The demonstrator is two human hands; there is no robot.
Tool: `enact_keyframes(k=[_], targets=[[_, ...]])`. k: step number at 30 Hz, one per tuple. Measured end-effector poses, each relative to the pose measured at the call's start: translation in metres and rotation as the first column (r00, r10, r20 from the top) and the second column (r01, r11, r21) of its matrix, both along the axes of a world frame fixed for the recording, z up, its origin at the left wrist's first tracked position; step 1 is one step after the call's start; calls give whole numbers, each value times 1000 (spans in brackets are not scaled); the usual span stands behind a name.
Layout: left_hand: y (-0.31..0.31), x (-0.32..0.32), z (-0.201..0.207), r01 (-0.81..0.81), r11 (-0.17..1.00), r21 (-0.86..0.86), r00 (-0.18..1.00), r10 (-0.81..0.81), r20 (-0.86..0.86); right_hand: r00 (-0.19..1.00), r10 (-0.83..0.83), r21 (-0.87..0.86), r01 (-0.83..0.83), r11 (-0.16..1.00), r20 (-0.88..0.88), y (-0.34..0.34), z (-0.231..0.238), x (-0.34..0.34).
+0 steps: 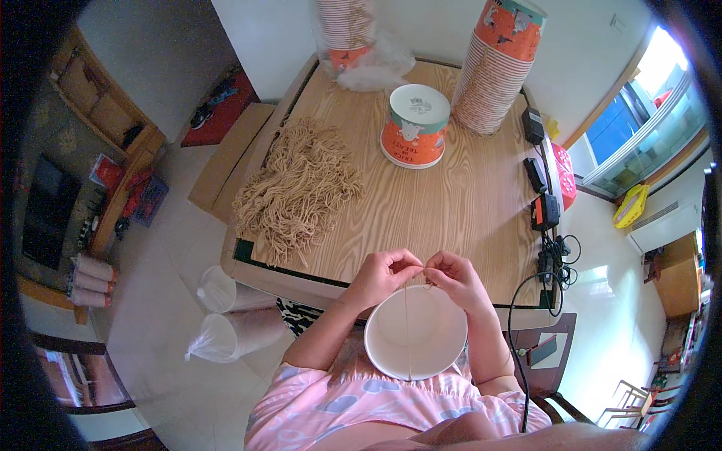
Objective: Separating packaging filler and preparing paper food containers at a table.
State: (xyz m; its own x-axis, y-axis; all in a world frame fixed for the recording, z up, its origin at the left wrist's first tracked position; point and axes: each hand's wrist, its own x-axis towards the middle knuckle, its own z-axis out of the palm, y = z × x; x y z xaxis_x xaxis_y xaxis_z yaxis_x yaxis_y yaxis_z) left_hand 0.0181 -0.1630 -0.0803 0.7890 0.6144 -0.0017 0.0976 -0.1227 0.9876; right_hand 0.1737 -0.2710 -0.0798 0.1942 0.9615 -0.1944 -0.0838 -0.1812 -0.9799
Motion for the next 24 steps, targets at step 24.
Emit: enact_keyframes(k=[24], targets=[[-5, 5, -8, -81, 992, 94, 991, 70, 111, 997, 35, 16, -36, 999, 68, 3, 4, -2]])
